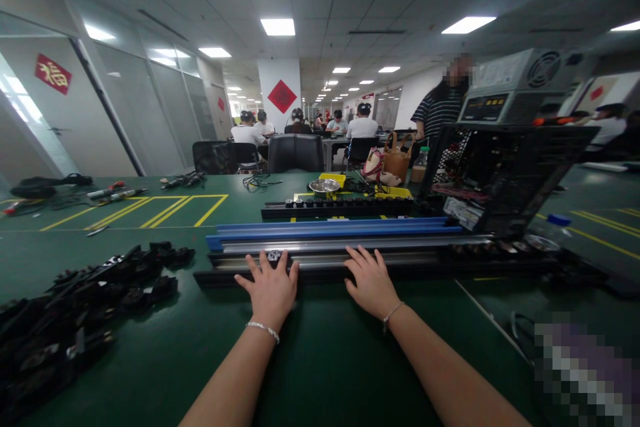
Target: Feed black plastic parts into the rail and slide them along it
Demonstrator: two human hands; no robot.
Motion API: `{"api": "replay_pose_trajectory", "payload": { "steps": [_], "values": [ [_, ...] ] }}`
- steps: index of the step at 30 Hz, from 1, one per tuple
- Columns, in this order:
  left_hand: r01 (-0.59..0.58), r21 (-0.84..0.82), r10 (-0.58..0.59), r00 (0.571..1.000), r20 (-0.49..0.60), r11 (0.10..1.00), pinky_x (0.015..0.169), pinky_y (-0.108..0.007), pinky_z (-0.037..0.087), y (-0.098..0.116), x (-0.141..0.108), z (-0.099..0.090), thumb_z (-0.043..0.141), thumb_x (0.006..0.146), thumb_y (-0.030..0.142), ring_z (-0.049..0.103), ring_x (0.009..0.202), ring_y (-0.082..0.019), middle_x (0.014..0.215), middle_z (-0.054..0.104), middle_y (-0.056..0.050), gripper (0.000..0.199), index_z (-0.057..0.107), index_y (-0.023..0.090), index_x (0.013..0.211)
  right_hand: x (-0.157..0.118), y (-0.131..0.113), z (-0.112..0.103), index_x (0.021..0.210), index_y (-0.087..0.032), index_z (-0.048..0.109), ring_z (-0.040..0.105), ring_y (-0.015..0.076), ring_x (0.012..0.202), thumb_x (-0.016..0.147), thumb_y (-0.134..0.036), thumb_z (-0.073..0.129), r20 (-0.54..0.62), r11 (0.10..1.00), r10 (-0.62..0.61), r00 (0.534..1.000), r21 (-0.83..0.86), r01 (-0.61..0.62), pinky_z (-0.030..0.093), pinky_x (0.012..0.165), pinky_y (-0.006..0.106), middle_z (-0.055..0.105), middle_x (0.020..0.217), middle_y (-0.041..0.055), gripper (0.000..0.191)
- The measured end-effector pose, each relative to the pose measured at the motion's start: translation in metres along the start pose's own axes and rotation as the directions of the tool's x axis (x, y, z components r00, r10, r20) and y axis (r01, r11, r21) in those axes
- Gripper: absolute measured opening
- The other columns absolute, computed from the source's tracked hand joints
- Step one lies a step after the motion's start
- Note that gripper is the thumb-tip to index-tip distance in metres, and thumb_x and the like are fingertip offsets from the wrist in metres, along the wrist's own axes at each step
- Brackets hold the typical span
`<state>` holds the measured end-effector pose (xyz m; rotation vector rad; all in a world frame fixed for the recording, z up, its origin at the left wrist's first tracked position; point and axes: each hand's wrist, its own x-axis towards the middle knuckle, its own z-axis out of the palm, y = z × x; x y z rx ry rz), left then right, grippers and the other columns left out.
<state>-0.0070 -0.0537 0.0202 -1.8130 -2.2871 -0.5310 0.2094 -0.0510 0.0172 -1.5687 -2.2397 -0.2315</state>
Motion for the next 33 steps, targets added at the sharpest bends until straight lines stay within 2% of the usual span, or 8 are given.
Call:
{"api": "replay_pose_trajectory", "payload": {
  "steps": [4,11,20,26,33],
  "values": [
    [-0.008,0.0,0.008,1.0,-0.015,1.0,0.095,-0.075,0.016,-0.001,0.001,0.003,0.027,0.086,0.059,0.014,0.136,-0.046,0.144,0.037,-0.015,0.056,0.046,0.035,0.133,0.0,0.0,0.001,0.104,-0.023,0.061,0.032,0.0276,0.132,0.079,-0.025,0.05,-0.006,1.0,0.001,1.0,0.001,-0.001,0.015,0.109,0.053,0.044,0.141,0.0051,0.028],
    [0.02,-0.006,-0.02,0.999,0.035,1.0,0.098,-0.072,0.013,-0.001,0.002,-0.005,0.027,0.086,0.059,0.013,0.137,-0.044,0.145,0.036,-0.013,0.056,0.045,0.036,0.133,0.001,0.001,0.001,0.102,-0.023,0.062,0.033,0.0275,0.131,0.079,-0.024,0.05,-0.011,1.0,0.002,1.0,0.004,-0.002,0.016,0.109,0.054,0.045,0.14,0.0051,0.026],
    [0.022,-0.014,-0.022,1.0,-0.004,1.0,0.097,-0.073,0.015,-0.006,0.004,-0.003,0.026,0.087,0.058,0.016,0.136,-0.044,0.143,0.039,-0.015,0.053,0.048,0.037,0.131,0.001,0.0,0.001,0.101,-0.022,0.062,0.034,0.0279,0.131,0.079,-0.024,0.05,-0.013,1.0,-0.001,1.0,0.0,0.001,0.016,0.108,0.054,0.045,0.14,0.005,0.025],
    [0.101,-0.039,-0.1,0.995,0.014,0.994,0.098,-0.072,0.016,-0.013,0.008,-0.006,0.027,0.088,0.056,0.013,0.136,-0.044,0.143,0.038,-0.015,0.052,0.047,0.036,0.132,0.001,0.001,0.002,0.101,-0.023,0.061,0.033,0.0282,0.131,0.078,-0.024,0.05,-0.013,1.0,-0.008,1.0,0.0,0.008,0.016,0.108,0.055,0.045,0.14,0.0054,0.026],
    [0.106,-0.043,-0.106,0.994,0.009,0.993,0.1,-0.07,0.016,-0.015,0.008,-0.008,0.026,0.089,0.053,0.013,0.137,-0.042,0.143,0.038,-0.014,0.051,0.047,0.036,0.132,0.0,0.002,0.004,0.102,-0.023,0.061,0.033,0.0275,0.131,0.078,-0.024,0.05,-0.021,1.0,-0.009,1.0,-0.007,0.009,0.016,0.108,0.054,0.045,0.14,0.0048,0.026]
  ]
}}
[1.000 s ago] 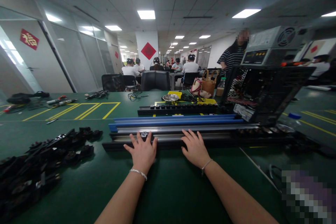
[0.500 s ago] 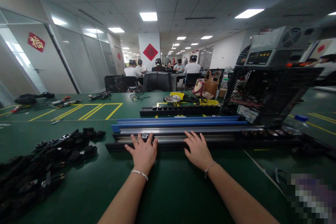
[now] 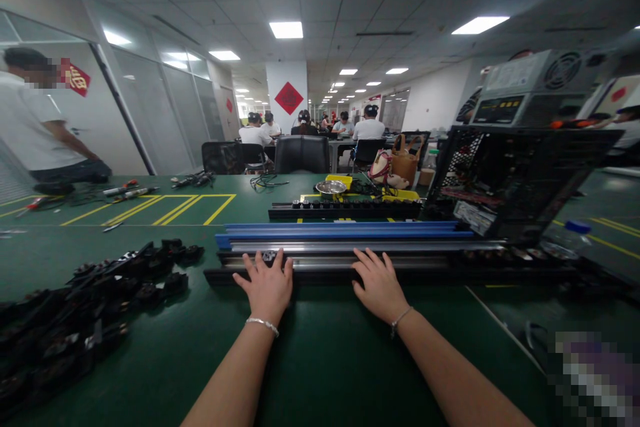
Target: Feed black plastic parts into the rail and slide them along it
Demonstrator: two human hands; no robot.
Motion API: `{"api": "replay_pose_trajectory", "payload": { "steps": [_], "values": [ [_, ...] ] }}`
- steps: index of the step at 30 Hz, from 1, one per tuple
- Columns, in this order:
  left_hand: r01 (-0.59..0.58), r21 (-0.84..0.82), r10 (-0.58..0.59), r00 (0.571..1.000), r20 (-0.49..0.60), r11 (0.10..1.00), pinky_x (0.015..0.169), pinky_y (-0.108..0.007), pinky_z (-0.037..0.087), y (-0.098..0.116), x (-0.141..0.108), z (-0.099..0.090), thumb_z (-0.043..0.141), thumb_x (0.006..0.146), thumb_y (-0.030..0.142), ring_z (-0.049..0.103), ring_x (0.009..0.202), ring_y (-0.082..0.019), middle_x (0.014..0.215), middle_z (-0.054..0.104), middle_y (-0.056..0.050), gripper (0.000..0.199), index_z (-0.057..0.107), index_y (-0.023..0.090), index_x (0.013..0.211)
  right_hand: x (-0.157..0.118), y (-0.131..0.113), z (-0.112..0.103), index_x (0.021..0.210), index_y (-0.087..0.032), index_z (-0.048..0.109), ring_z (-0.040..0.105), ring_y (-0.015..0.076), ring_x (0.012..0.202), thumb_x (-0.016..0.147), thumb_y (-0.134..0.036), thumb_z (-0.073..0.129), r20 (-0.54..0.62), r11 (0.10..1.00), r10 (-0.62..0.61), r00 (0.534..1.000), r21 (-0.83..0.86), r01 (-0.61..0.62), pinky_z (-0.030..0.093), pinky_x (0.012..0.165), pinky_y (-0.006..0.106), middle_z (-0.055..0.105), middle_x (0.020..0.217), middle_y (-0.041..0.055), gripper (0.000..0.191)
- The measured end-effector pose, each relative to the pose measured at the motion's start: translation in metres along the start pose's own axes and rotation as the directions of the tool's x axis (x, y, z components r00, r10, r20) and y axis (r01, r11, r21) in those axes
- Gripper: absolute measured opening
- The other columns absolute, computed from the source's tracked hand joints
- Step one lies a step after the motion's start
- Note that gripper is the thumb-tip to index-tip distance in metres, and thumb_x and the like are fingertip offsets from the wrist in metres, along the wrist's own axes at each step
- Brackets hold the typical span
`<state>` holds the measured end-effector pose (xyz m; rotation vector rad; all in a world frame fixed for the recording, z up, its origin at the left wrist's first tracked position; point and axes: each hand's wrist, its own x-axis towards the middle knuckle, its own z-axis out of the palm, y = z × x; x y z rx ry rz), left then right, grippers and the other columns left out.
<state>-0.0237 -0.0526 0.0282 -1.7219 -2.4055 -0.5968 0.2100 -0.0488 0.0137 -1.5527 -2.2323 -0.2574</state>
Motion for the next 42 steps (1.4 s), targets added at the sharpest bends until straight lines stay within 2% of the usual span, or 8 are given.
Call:
{"api": "replay_pose_trajectory", "payload": {
  "steps": [33,42],
  "values": [
    [0.074,-0.079,-0.079,0.995,-0.058,0.994,0.101,-0.069,0.016,-0.016,0.009,0.004,0.023,0.09,0.052,0.01,0.138,-0.041,0.143,0.037,-0.013,0.05,0.052,0.037,0.128,0.0,0.0,-0.002,0.102,-0.022,0.062,0.034,0.0277,0.131,0.079,-0.024,0.049,0.0,1.0,-0.001,1.0,0.008,0.001,0.017,0.109,0.053,0.045,0.14,0.0043,0.026],
    [0.132,-0.063,-0.136,0.989,-0.057,0.989,0.101,-0.067,0.018,-0.025,0.014,0.003,0.025,0.091,0.049,0.012,0.137,-0.042,0.142,0.037,-0.012,0.047,0.053,0.037,0.127,0.0,0.0,0.0,0.1,-0.022,0.062,0.034,0.0277,0.131,0.079,-0.024,0.05,-0.012,1.0,-0.003,1.0,0.007,0.003,0.018,0.108,0.053,0.046,0.14,0.0042,0.025]
  ]
}}
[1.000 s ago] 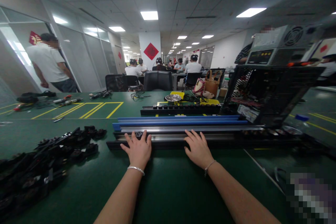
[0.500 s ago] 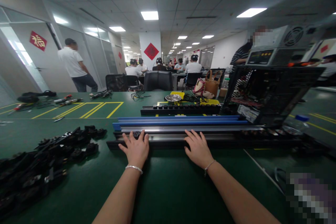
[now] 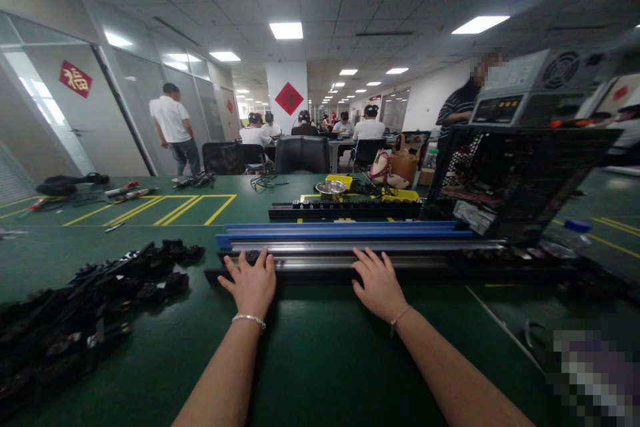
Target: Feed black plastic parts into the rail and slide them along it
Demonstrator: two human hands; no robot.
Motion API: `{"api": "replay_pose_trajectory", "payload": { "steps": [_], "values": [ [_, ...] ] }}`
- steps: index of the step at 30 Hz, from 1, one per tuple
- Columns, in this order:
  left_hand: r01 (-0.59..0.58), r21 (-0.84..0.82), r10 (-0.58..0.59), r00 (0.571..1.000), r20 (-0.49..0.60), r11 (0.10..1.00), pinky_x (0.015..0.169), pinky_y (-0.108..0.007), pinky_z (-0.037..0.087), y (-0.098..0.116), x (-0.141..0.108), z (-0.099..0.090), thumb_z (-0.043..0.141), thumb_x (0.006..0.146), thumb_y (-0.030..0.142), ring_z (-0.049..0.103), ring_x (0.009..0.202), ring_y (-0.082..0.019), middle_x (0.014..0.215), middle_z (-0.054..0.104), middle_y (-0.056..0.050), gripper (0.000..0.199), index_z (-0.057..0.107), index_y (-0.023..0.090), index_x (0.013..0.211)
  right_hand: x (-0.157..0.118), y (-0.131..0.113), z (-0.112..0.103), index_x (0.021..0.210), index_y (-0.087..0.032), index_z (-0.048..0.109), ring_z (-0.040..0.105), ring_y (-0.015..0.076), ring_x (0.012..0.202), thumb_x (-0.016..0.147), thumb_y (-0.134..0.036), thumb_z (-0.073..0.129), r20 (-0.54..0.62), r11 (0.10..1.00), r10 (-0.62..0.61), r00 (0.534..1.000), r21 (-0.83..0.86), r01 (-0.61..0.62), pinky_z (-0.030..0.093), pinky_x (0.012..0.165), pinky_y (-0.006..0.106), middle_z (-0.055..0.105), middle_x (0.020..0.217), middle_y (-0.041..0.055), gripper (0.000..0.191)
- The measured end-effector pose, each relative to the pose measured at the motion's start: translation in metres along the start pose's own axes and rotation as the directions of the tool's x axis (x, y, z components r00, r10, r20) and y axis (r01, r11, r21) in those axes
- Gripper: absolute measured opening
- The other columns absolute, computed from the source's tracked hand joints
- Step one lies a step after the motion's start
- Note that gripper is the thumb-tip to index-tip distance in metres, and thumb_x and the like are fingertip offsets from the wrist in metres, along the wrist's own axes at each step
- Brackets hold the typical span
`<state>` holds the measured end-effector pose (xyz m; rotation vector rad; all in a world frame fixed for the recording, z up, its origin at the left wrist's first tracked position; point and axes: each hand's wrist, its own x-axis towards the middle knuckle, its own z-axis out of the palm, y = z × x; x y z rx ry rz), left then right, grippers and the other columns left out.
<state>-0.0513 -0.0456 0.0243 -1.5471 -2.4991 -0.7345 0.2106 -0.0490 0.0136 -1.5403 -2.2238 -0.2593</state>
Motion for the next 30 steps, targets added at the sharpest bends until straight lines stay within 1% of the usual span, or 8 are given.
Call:
{"api": "replay_pose_trajectory", "payload": {
  "steps": [10,13,17,24,30],
  "values": [
    [0.016,-0.012,-0.016,0.999,-0.042,1.0,0.102,-0.066,0.018,-0.01,0.007,0.003,0.03,0.09,0.047,0.014,0.138,-0.038,0.14,0.041,-0.011,0.044,0.053,0.038,0.126,0.0,-0.002,-0.003,0.1,-0.022,0.062,0.035,0.0279,0.13,0.079,-0.024,0.049,0.002,1.0,0.002,1.0,-0.001,-0.002,0.018,0.108,0.053,0.046,0.139,0.0046,0.025],
    [0.016,-0.03,-0.018,0.999,-0.048,0.999,0.103,-0.065,0.017,-0.013,0.009,0.004,0.029,0.09,0.047,0.014,0.138,-0.037,0.14,0.041,-0.009,0.043,0.054,0.039,0.125,0.001,-0.002,-0.003,0.1,-0.021,0.062,0.035,0.0281,0.13,0.079,-0.024,0.049,0.003,1.0,0.0,1.0,-0.003,0.0,0.018,0.108,0.053,0.046,0.14,0.0046,0.025],
    [0.03,-0.043,-0.032,0.998,-0.052,0.999,0.104,-0.065,0.017,-0.014,0.01,0.005,0.031,0.09,0.046,0.015,0.137,-0.038,0.14,0.041,-0.007,0.041,0.055,0.041,0.123,0.001,-0.002,-0.003,0.101,-0.021,0.062,0.035,0.0285,0.13,0.079,-0.025,0.049,0.013,1.0,0.002,1.0,0.002,-0.002,0.018,0.108,0.053,0.046,0.14,0.0047,0.026],
    [0.067,-0.063,-0.073,0.993,-0.088,0.996,0.103,-0.063,0.022,-0.025,0.017,0.003,0.032,0.089,0.046,0.018,0.135,-0.04,0.14,0.042,-0.007,0.042,0.057,0.039,0.122,0.001,-0.002,-0.001,0.1,-0.022,0.062,0.035,0.0279,0.13,0.079,-0.024,0.05,-0.002,1.0,0.0,1.0,-0.001,0.0,0.019,0.108,0.053,0.046,0.139,0.0045,0.025],
    [0.08,-0.059,-0.087,0.988,-0.128,0.995,0.103,-0.058,0.027,-0.034,0.023,0.004,0.034,0.089,0.045,0.02,0.134,-0.04,0.138,0.044,-0.007,0.04,0.061,0.038,0.118,0.001,0.0,0.001,0.099,-0.022,0.062,0.036,0.0281,0.13,0.078,-0.023,0.05,-0.01,1.0,-0.007,1.0,-0.02,0.007,0.019,0.108,0.053,0.047,0.139,0.0049,0.024]
  ]
}}
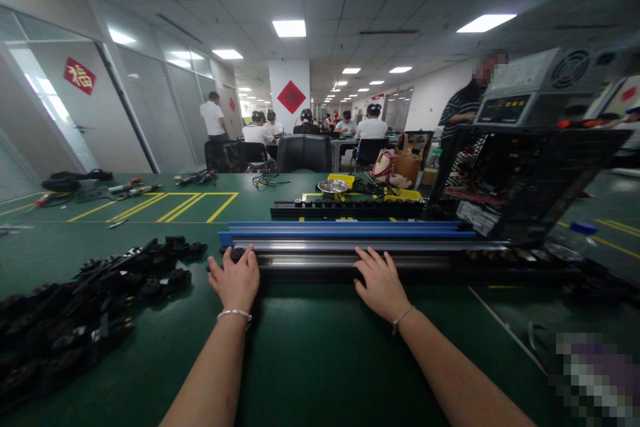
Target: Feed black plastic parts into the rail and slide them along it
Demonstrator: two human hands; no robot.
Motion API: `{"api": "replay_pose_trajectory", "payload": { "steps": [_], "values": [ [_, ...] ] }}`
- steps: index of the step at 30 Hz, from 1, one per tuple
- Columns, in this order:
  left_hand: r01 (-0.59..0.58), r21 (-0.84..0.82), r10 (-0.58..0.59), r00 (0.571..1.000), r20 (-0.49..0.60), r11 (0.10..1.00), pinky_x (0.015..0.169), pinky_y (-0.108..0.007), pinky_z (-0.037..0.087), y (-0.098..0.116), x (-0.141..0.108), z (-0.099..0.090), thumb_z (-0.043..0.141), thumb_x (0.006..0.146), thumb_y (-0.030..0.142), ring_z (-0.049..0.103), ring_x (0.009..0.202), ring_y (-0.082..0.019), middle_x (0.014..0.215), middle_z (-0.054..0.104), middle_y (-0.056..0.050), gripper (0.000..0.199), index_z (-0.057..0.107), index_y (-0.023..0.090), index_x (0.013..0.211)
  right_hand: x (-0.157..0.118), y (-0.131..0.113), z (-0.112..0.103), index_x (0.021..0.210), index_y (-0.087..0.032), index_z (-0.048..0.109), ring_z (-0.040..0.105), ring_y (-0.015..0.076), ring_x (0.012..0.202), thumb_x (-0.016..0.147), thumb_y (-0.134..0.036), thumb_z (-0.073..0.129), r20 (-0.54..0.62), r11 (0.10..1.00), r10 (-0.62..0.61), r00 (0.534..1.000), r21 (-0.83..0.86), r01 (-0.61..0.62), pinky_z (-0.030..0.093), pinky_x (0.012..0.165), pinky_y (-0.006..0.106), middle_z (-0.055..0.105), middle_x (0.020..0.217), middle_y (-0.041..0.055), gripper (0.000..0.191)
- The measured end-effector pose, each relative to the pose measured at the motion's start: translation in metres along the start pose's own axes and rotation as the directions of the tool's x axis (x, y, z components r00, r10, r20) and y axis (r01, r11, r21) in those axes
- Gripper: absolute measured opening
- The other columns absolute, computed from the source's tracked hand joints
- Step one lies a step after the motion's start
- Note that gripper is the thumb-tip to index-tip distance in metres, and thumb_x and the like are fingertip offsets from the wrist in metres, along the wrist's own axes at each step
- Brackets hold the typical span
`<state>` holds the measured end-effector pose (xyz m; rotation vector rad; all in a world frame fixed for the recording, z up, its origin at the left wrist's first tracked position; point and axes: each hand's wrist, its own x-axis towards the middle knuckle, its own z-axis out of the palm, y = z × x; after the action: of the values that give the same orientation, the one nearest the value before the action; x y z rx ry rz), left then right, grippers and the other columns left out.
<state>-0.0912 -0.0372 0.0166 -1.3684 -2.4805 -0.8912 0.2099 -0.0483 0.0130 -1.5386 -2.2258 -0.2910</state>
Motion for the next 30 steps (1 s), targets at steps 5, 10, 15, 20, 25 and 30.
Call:
{"api": "replay_pose_trajectory", "payload": {
  "steps": [5,10,15,20,25,30],
  "values": [
    [0.018,-0.012,-0.018,1.0,-0.01,1.0,0.104,-0.057,0.026,-0.002,0.002,0.0,0.033,0.089,0.046,0.019,0.135,-0.04,0.139,0.043,-0.007,0.042,0.061,0.037,0.118,0.0,0.0,0.0,0.098,-0.022,0.062,0.036,0.0282,0.13,0.078,-0.023,0.05,0.003,1.0,0.002,1.0,-0.004,-0.002,0.019,0.108,0.053,0.046,0.139,0.0046,0.023],
    [0.026,-0.012,-0.026,1.0,0.0,1.0,0.104,-0.058,0.025,-0.004,0.004,-0.001,0.031,0.089,0.046,0.017,0.136,-0.04,0.139,0.044,-0.005,0.043,0.06,0.037,0.119,0.0,0.0,-0.001,0.098,-0.022,0.062,0.035,0.0285,0.13,0.078,-0.024,0.049,0.016,1.0,0.007,1.0,0.003,-0.007,0.018,0.108,0.054,0.046,0.139,0.0043,0.023],
    [0.028,0.003,-0.028,1.0,-0.012,1.0,0.104,-0.058,0.024,-0.007,0.006,0.001,0.03,0.089,0.046,0.017,0.135,-0.04,0.138,0.044,-0.006,0.043,0.061,0.037,0.119,0.0,0.0,-0.002,0.099,-0.022,0.062,0.034,0.0278,0.131,0.078,-0.024,0.05,0.025,1.0,0.009,1.0,0.013,-0.01,0.018,0.108,0.054,0.046,0.14,0.005,0.024],
    [0.035,-0.007,-0.035,0.999,-0.009,0.999,0.105,-0.058,0.023,-0.01,0.009,0.001,0.029,0.089,0.047,0.017,0.135,-0.041,0.138,0.045,-0.006,0.045,0.063,0.035,0.116,0.0,0.0,-0.003,0.1,-0.022,0.061,0.034,0.0277,0.131,0.079,-0.024,0.049,0.018,1.0,0.003,1.0,0.018,-0.003,0.018,0.108,0.054,0.046,0.14,0.0049,0.024],
    [0.049,-0.004,-0.049,0.999,-0.007,0.999,0.104,-0.059,0.024,-0.013,0.011,0.0,0.029,0.089,0.047,0.017,0.135,-0.041,0.137,0.046,-0.004,0.044,0.063,0.037,0.115,0.0,0.001,-0.002,0.099,-0.022,0.062,0.035,0.0275,0.13,0.078,-0.024,0.05,0.011,1.0,0.003,1.0,0.018,-0.004,0.018,0.108,0.054,0.046,0.139,0.005,0.024],
    [0.058,0.004,-0.058,0.998,-0.028,0.998,0.104,-0.057,0.025,-0.016,0.014,0.002,0.029,0.089,0.048,0.022,0.132,-0.04,0.136,0.047,-0.005,0.045,0.064,0.036,0.115,-0.001,0.002,-0.001,0.1,-0.022,0.061,0.035,0.0279,0.13,0.078,-0.023,0.05,0.013,1.0,0.002,1.0,0.02,-0.002,0.018,0.108,0.054,0.045,0.14,0.005,0.025]
  ]
}}
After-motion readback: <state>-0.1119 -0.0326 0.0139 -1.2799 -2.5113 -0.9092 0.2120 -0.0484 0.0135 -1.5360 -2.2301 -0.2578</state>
